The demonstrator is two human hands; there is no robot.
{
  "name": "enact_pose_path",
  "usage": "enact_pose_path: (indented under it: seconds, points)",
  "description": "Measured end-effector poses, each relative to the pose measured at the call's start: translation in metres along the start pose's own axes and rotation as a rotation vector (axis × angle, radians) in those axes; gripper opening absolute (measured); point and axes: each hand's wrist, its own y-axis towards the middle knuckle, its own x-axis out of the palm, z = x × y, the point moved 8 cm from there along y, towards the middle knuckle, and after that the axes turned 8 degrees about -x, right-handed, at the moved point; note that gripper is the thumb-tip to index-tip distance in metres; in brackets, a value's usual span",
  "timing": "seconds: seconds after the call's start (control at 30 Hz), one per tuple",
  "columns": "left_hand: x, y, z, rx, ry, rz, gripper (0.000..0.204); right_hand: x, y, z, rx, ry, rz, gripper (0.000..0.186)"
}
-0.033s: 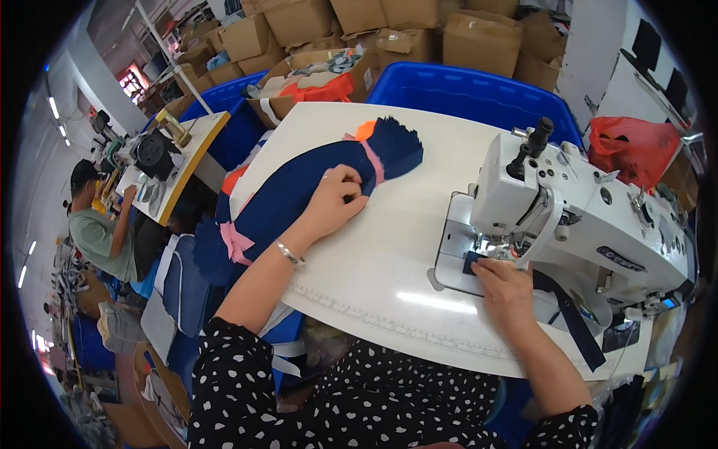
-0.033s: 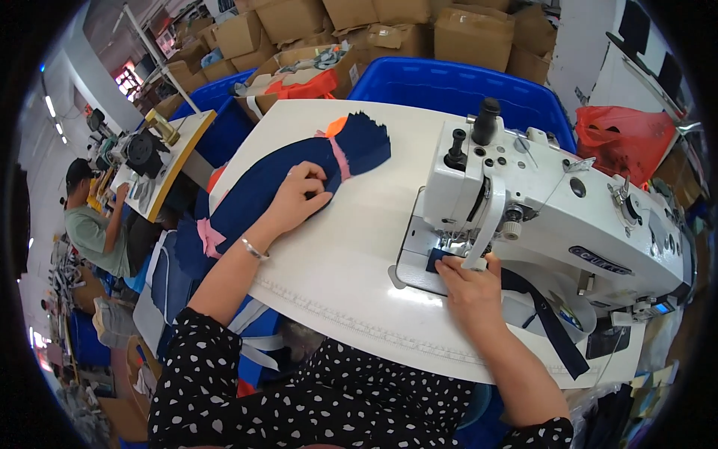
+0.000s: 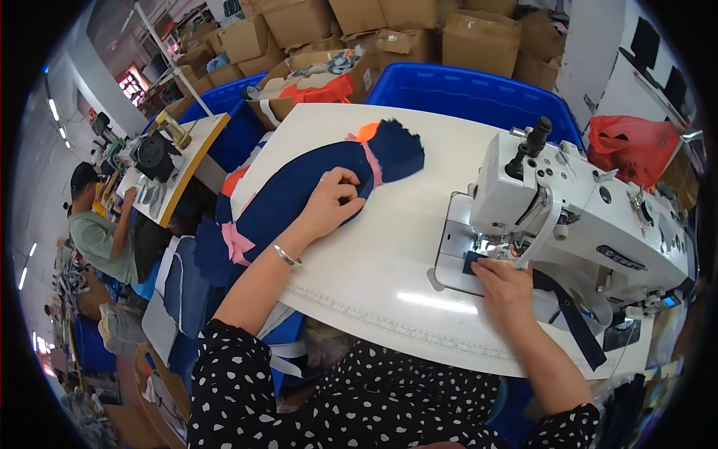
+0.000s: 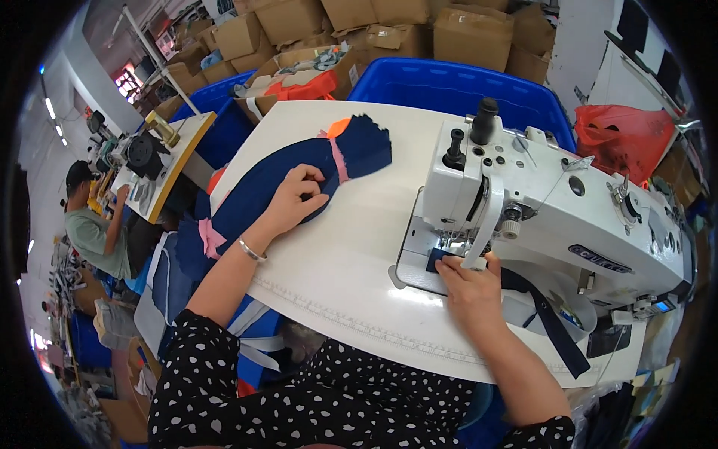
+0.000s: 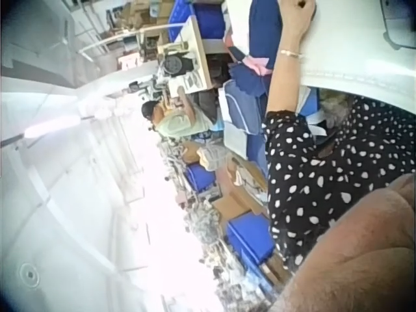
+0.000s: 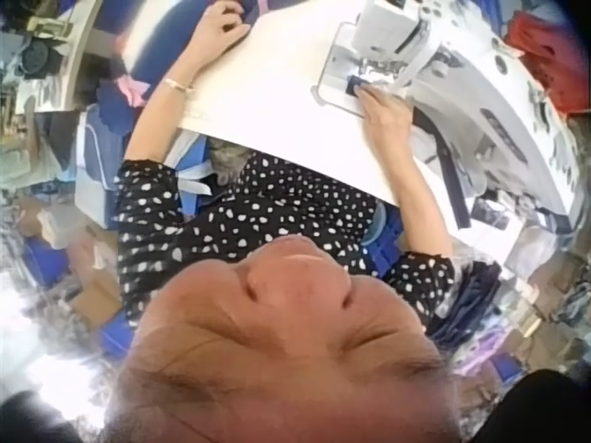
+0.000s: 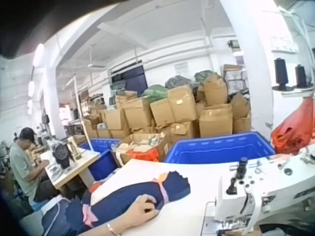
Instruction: Sewing together components of a bag using an industrial sewing machine.
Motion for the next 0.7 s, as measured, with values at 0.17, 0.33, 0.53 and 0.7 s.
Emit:
enact_pose_path:
  seconds: [0.17, 0.33, 0.53, 0.7]
  points:
    - [0.009, -0.008, -0.002, -0.020, -0.021, -0.047, 0.014, 0.000, -0.003, -0.001, -0.052, -0.041, -0.011, 0.025]
    - [0.011, -0.008, 0.031, 0.083, 0.379, 0.128, 0.019, 0.001, -0.004, -0.001, -0.042, -0.029, -0.020, 0.025]
    - [0.005, -0.023, 0.039, 0.103, 0.333, 0.133, 0.031, 0.003, -0.003, 0.001, -0.024, -0.062, -0.063, 0.026]
    - [0.007, -0.044, 0.042, 0.074, 0.429, 0.091, 0.043, 0.009, -0.002, 0.008, -0.006, -0.056, -0.070, 0.027]
